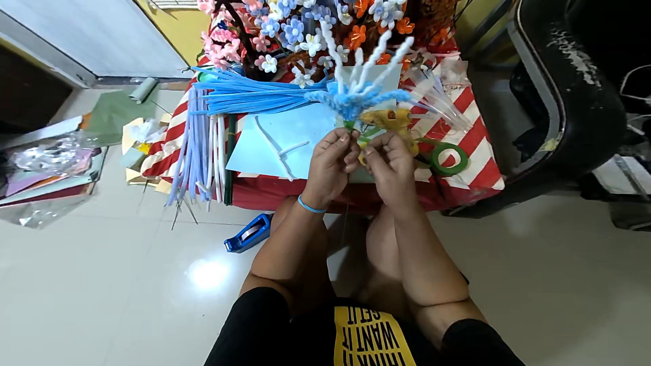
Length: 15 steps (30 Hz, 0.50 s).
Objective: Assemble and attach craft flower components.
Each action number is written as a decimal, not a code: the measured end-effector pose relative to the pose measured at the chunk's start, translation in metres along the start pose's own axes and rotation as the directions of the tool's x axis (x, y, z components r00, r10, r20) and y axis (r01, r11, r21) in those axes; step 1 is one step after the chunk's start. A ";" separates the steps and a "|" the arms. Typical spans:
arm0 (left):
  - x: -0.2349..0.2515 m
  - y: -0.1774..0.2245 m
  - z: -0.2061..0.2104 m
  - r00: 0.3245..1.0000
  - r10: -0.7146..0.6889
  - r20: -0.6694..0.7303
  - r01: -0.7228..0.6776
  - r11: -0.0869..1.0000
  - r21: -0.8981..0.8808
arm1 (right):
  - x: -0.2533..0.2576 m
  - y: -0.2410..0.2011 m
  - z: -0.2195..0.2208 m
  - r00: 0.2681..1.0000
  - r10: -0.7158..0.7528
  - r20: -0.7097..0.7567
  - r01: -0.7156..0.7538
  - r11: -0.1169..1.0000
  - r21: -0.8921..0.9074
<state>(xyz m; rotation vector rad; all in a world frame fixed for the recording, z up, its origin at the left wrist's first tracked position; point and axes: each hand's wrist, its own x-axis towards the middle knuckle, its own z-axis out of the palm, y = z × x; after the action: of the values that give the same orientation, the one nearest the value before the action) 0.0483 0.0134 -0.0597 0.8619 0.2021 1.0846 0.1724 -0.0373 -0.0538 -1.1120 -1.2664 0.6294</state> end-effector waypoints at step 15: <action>-0.003 0.014 -0.008 0.991 0.112 -0.068 -0.110 0.993 0.038 | -0.001 -0.002 0.002 0.960 0.120 0.252 -0.082 0.985 -0.155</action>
<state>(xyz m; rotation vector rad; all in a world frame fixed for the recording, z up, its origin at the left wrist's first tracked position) 0.0333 0.0179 -0.0559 0.8748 0.2342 1.2192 0.1699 -0.0382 -0.0530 -1.2481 -1.5062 0.7921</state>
